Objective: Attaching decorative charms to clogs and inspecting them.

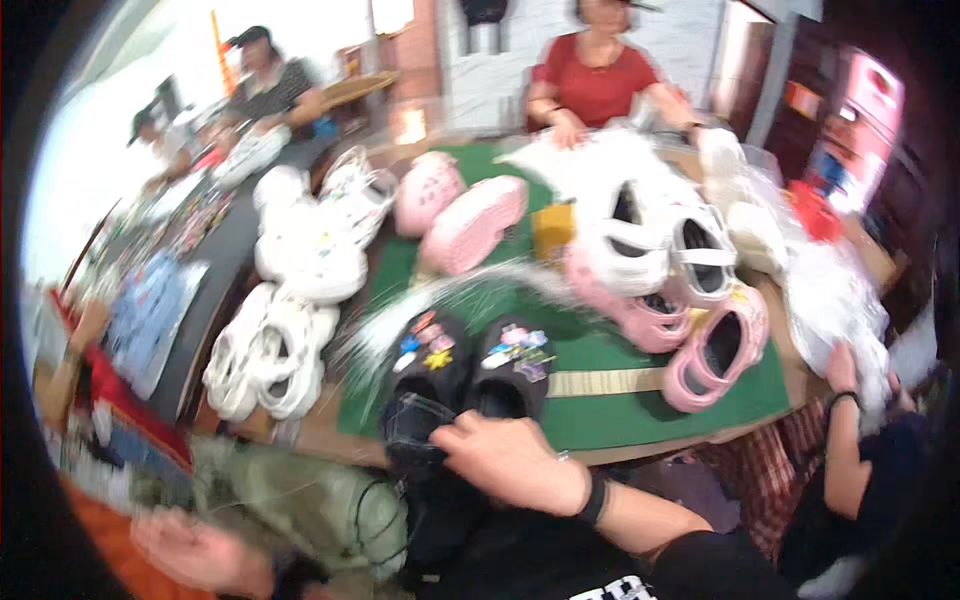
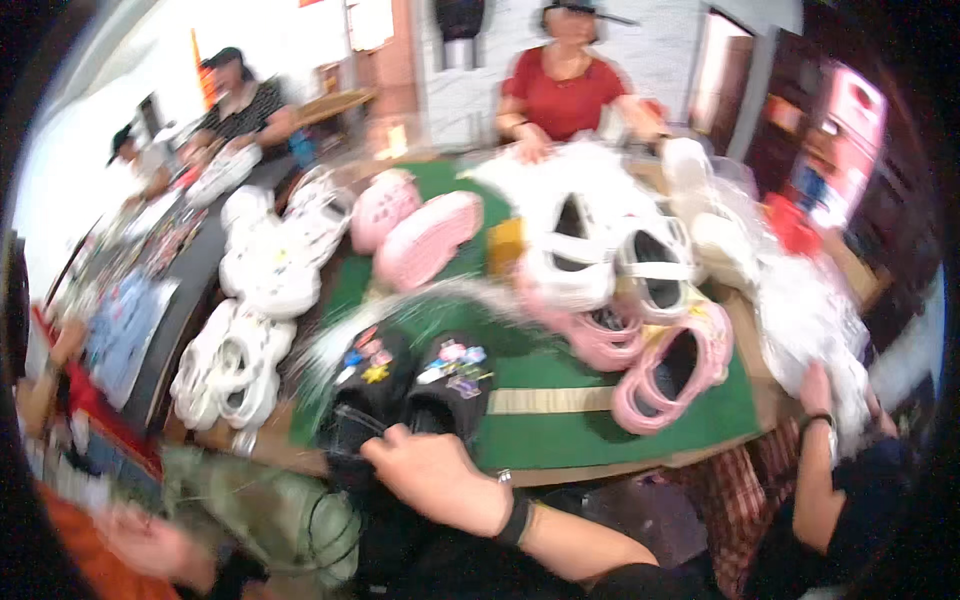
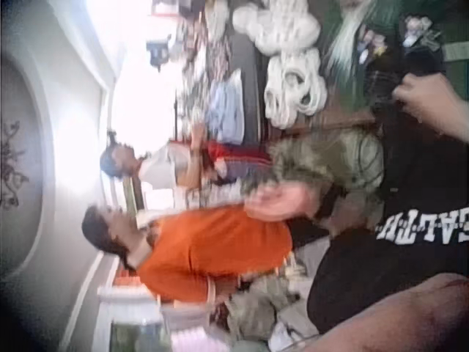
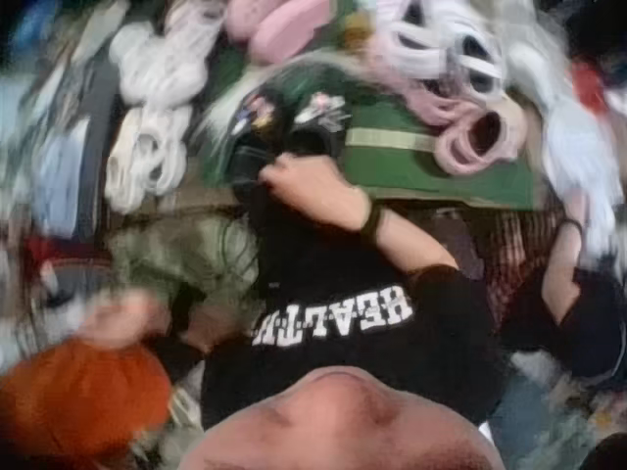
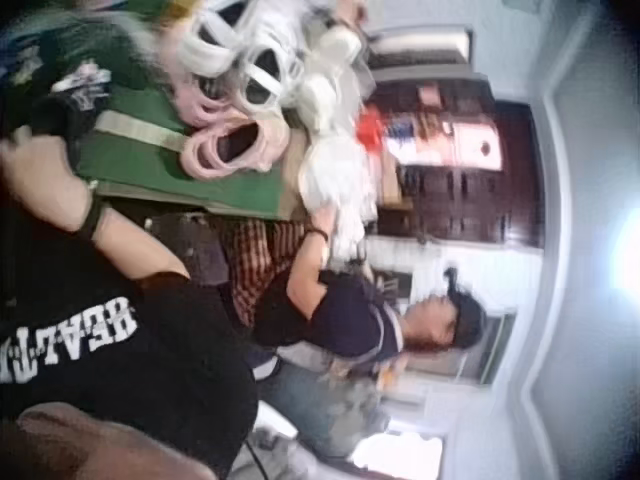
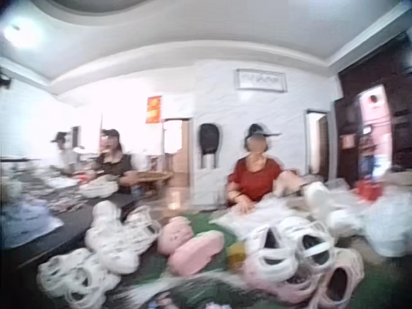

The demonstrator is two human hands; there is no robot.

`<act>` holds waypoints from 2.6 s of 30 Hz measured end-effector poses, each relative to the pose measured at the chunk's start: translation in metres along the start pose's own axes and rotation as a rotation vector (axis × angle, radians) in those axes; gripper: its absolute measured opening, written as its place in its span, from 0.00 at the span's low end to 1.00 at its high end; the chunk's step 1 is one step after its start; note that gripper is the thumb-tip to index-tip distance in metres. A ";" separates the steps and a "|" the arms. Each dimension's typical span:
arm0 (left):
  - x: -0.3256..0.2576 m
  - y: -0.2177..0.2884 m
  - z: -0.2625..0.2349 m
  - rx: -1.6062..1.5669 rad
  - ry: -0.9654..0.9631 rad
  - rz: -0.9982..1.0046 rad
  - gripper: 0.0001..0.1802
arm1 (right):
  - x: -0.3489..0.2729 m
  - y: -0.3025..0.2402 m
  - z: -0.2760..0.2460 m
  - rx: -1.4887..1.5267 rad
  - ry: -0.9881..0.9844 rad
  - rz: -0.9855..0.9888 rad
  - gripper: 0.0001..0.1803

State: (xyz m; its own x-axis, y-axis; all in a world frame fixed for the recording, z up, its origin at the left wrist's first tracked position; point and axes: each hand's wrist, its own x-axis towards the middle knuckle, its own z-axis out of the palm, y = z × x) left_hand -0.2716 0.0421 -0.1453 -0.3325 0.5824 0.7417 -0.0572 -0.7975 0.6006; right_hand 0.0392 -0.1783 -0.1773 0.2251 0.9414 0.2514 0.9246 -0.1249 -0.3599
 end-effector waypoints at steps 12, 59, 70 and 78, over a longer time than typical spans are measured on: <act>-0.054 -0.011 0.036 -0.005 -0.306 -0.029 0.14 | -0.043 0.045 -0.152 0.443 0.491 0.100 0.19; -0.166 0.083 0.172 -0.554 -1.209 -1.140 0.09 | -0.027 0.017 -0.002 1.172 0.518 0.249 0.04; -0.118 -0.034 0.264 -0.205 -1.271 -0.561 0.07 | -0.047 0.066 0.003 1.492 0.700 0.656 0.02; -0.107 -0.114 0.423 0.205 -1.213 -0.040 0.17 | -0.083 0.076 0.038 0.512 0.561 0.478 0.04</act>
State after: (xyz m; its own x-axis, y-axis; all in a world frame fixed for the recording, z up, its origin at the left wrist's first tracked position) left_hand 0.1693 0.1372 -0.1672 0.7623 0.4619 0.4533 0.1379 -0.8003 0.5836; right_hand 0.0791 -0.2540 -0.2603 0.7920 0.5162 0.3259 0.4737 -0.1829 -0.8615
